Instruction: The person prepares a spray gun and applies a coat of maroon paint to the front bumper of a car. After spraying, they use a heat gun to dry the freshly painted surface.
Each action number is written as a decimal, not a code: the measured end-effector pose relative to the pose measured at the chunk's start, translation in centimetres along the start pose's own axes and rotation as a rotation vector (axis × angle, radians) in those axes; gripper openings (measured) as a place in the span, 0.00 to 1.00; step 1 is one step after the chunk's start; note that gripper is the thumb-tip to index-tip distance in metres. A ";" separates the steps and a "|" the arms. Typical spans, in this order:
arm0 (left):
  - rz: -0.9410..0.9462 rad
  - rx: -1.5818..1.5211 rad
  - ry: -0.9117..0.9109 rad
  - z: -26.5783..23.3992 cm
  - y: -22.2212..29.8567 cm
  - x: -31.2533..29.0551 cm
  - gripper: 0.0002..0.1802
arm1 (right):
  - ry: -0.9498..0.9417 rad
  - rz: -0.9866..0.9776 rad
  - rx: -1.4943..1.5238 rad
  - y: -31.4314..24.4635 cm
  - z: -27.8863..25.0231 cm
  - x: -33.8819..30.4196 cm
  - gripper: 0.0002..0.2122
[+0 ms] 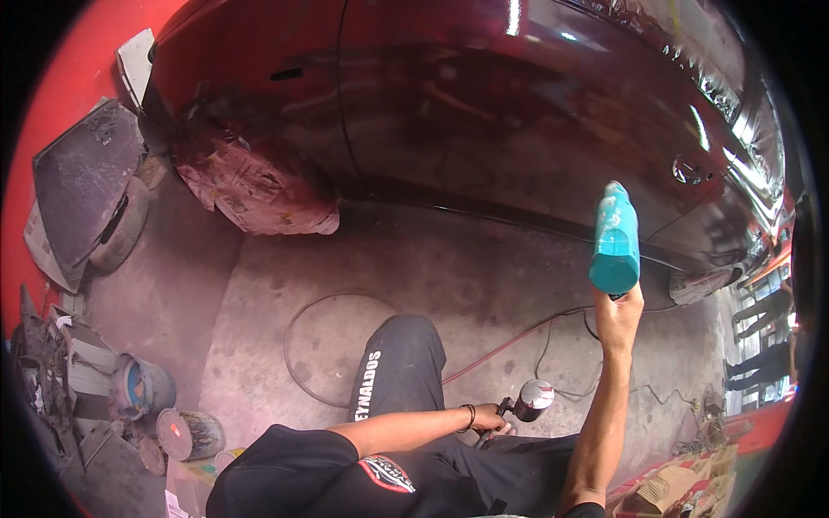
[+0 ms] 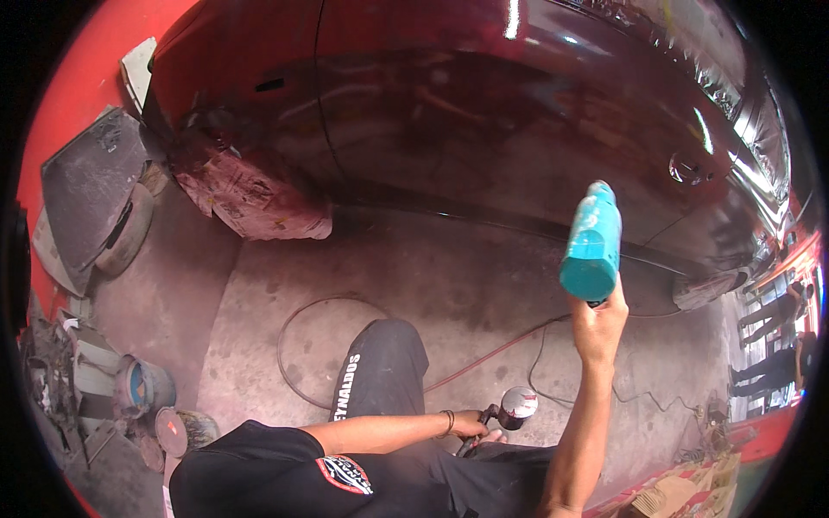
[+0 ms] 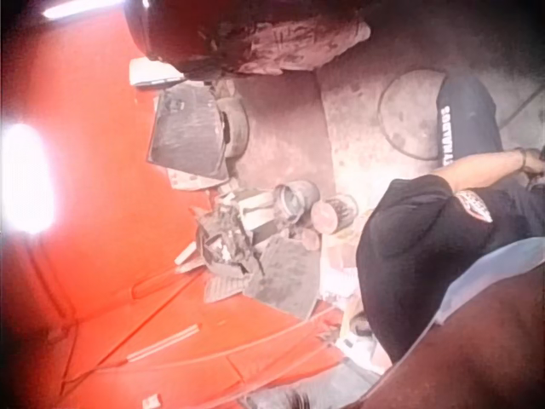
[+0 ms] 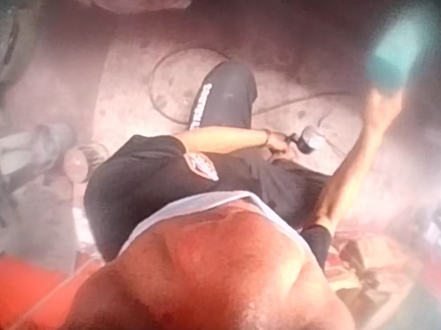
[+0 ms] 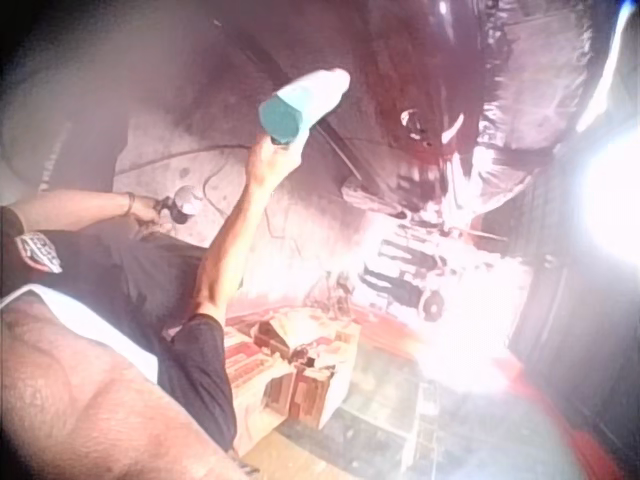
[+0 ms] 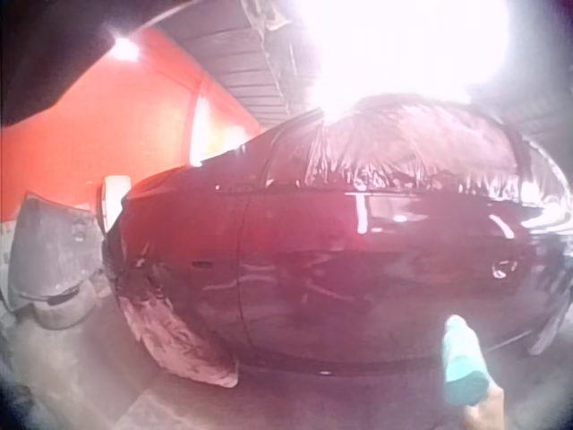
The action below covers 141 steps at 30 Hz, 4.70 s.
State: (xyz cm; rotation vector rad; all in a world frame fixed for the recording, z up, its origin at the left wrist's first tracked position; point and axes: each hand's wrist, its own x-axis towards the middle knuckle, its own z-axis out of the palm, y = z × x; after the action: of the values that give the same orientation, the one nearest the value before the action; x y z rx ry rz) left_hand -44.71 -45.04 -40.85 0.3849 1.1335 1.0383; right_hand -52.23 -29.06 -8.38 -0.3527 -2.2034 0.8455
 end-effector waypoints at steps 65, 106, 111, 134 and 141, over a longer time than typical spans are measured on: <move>0.111 -0.100 0.185 -3.6 1.6 -1.7 0.26 | 0.085 -0.349 -0.021 -5.9 -5.3 0.0 0.19; 0.134 -0.110 0.218 -2.5 2.2 -1.5 0.25 | 0.271 -0.077 0.265 -0.9 -10.5 -0.4 0.11; 0.143 -0.120 0.226 -3.1 1.9 -1.7 0.26 | 0.366 0.120 0.432 -0.4 -10.8 0.2 0.05; 0.162 -0.096 0.245 -2.5 0.7 -0.9 0.18 | 0.408 0.247 1.579 2.2 -17.7 -0.2 0.13; 0.208 -0.232 0.335 -2.6 1.1 -1.9 0.25 | 0.355 0.262 1.619 2.6 -24.9 -0.9 0.13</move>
State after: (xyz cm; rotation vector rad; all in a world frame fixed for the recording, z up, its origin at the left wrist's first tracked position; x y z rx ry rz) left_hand -47.57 -46.69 -40.09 0.1470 1.2699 1.4404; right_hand -33.60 -15.93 2.15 0.0531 -0.6527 2.1279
